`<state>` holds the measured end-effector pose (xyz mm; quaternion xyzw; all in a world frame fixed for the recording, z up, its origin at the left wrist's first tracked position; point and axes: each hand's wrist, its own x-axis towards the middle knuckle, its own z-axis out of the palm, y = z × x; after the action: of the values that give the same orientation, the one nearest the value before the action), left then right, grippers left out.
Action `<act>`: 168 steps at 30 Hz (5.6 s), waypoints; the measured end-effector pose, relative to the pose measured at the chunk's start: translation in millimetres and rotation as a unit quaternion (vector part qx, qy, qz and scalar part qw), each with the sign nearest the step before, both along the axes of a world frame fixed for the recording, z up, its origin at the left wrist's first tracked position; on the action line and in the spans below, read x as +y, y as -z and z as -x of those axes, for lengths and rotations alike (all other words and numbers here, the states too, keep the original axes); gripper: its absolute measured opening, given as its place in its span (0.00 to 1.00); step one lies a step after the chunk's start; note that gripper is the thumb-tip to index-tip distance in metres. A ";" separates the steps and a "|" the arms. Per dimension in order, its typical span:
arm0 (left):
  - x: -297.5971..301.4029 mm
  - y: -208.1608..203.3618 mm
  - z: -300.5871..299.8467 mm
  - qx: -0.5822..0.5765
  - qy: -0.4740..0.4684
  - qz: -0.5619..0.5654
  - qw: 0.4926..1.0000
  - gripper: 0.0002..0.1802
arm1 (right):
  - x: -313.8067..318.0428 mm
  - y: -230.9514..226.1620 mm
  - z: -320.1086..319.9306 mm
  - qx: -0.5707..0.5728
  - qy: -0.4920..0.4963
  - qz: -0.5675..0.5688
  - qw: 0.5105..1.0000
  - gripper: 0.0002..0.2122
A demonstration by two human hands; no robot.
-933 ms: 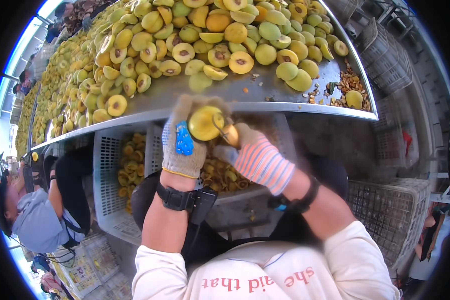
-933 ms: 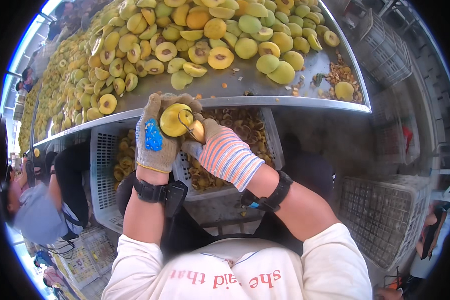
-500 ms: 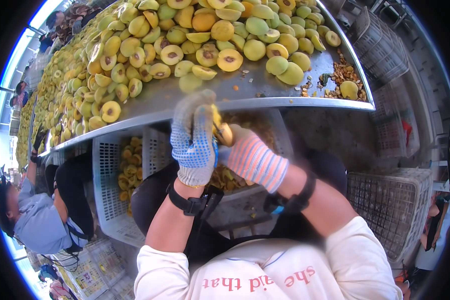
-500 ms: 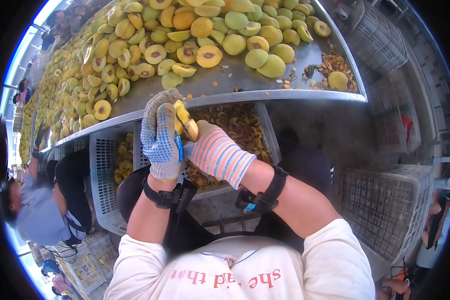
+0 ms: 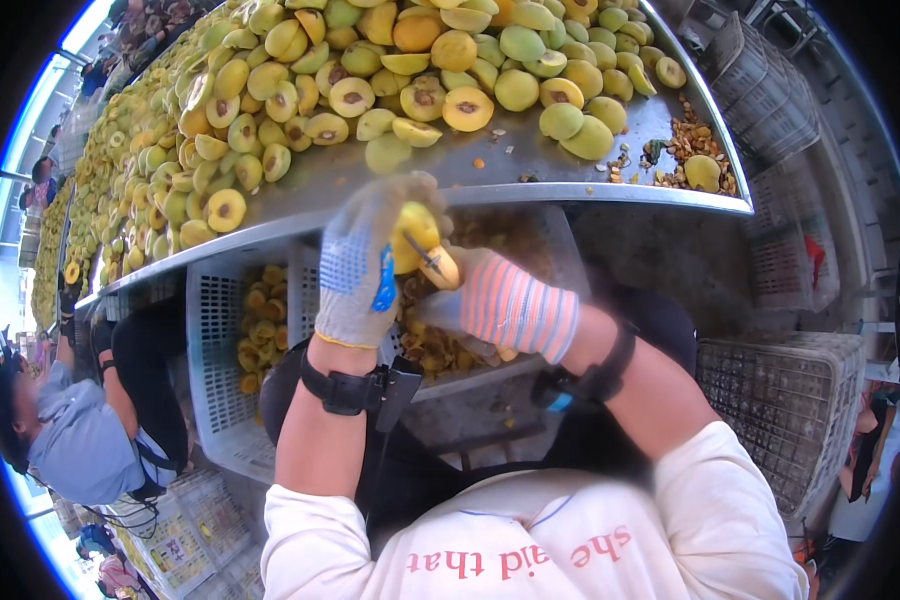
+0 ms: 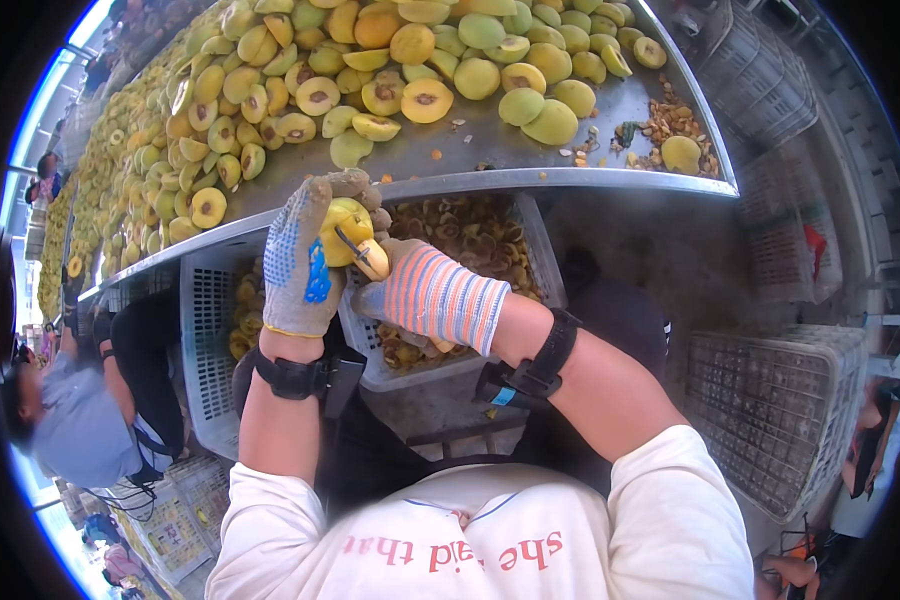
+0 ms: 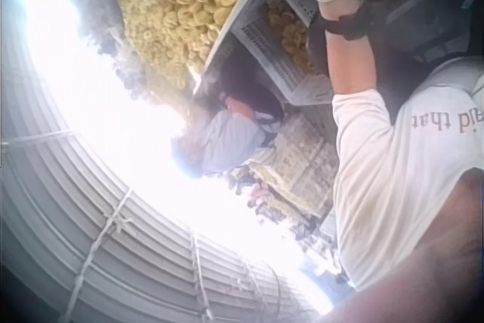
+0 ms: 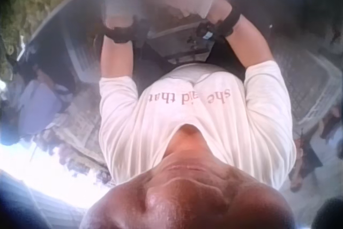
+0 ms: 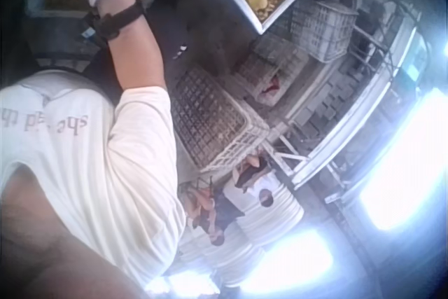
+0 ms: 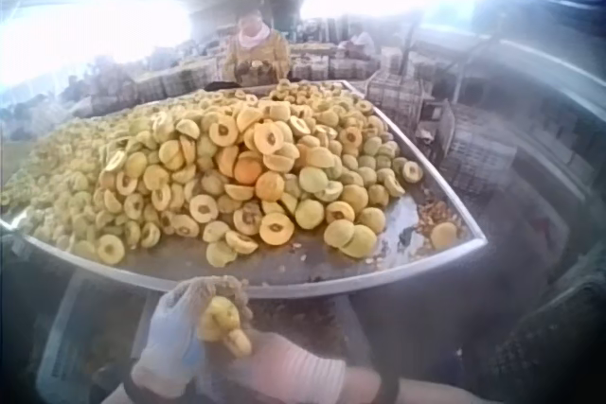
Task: The person pits fruit by hand using a coring tool, placing the pits into a small bin and the fruit halves into a larger container.
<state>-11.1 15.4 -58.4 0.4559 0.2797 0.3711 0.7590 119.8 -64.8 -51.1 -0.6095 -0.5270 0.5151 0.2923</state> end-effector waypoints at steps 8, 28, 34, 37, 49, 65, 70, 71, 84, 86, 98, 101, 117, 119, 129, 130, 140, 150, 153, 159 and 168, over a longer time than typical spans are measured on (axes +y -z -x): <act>3.0 -3.3 -14.9 0.125 -0.092 -0.087 0.984 0.13 | 9.0 10.9 5.5 0.047 0.016 0.058 0.997 0.18; 14.4 -2.9 2.0 0.109 0.145 -0.164 0.970 0.16 | -7.1 -2.4 -12.0 0.297 -0.049 0.218 0.928 0.07; 12.9 18.7 16.0 -0.068 0.002 0.135 0.988 0.24 | -13.8 32.5 -2.9 0.034 -0.087 -0.026 0.995 0.11; 16.7 15.3 34.3 -0.071 -0.046 0.161 0.983 0.26 | -10.1 21.1 -2.0 -0.163 -0.147 -0.027 0.975 0.14; -34.2 -41.5 88.3 0.364 -0.137 -0.360 0.848 0.24 | -32.8 6.7 -28.9 -0.320 -0.122 0.027 0.939 0.10; -22.1 1.3 -15.7 0.449 0.108 -0.530 0.711 0.23 | -71.4 9.6 -80.6 -0.381 -0.119 0.037 0.916 0.11; 17.7 -22.9 -131.5 0.371 0.074 -0.499 0.780 0.25 | -92.3 2.3 -94.7 -0.356 -0.035 -0.009 0.934 0.09; 27.8 -15.4 -153.6 0.367 0.077 -0.537 0.756 0.25 | -94.8 3.8 -95.9 -0.361 -0.025 -0.006 0.932 0.09; 36.8 11.4 -120.4 -0.004 0.153 0.118 0.981 0.23 | -79.5 -12.1 -100.7 -0.172 0.180 -0.042 0.968 0.18; 13.7 6.4 -107.2 -0.043 0.119 0.146 0.981 0.24 | -69.1 -9.3 -91.7 -0.122 0.201 -0.059 0.970 0.20; -1.2 3.0 -36.4 -0.078 -0.040 0.124 0.988 0.18 | -13.5 22.9 -21.4 -0.180 0.119 -0.081 0.973 0.22; 7.0 8.0 -27.7 -0.076 -0.075 0.154 0.982 0.20 | -2.8 18.2 -10.8 -0.190 0.106 -0.065 0.974 0.22; 3.4 -3.5 -8.9 0.050 -0.111 -0.078 0.990 0.21 | 7.1 -11.5 5.9 0.076 0.021 -0.011 0.997 0.19; 6.2 -7.3 -8.7 0.086 -0.088 -0.104 0.987 0.21 | 4.4 -16.4 2.9 0.091 0.020 0.068 0.993 0.18; 16.5 -9.6 -11.6 0.046 0.109 -0.090 0.989 0.23 | -9.3 6.2 -17.5 0.375 -0.054 0.175 0.909 0.09; 14.5 -10.5 -12.2 0.045 0.109 -0.090 0.989 0.23 | -12.5 6.9 -19.3 0.478 -0.088 0.186 0.854 0.08; -27.1 -26.0 -13.1 0.025 -0.001 0.111 0.994 0.27 | -35.9 1.9 -30.8 0.429 -0.103 0.215 0.871 0.06; 11.1 -47.2 152.0 0.537 -0.229 -0.372 0.721 0.20 | -46.9 -2.6 -50.2 -0.160 -0.145 0.019 0.976 0.15; -4.3 -32.3 111.7 0.430 -0.240 -0.374 0.786 0.18 | -49.3 -4.7 -55.3 -0.279 -0.147 0.037 0.948 0.14; -51.7 -2.1 -9.0 0.350 0.142 -0.239 0.895 0.17 | -57.2 -6.6 -52.5 -0.240 -0.085 -0.025 0.967 0.15; -18.7 -7.9 -39.1 0.212 0.061 -0.135 0.966 0.19 | -81.0 -53.0 -158.5 -0.399 0.093 -0.087 0.908 0.11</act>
<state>28.0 -3.3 -50.6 0.6385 0.3529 0.2532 0.6354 278.3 -145.8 1.9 -0.7830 -0.5829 0.1514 0.1558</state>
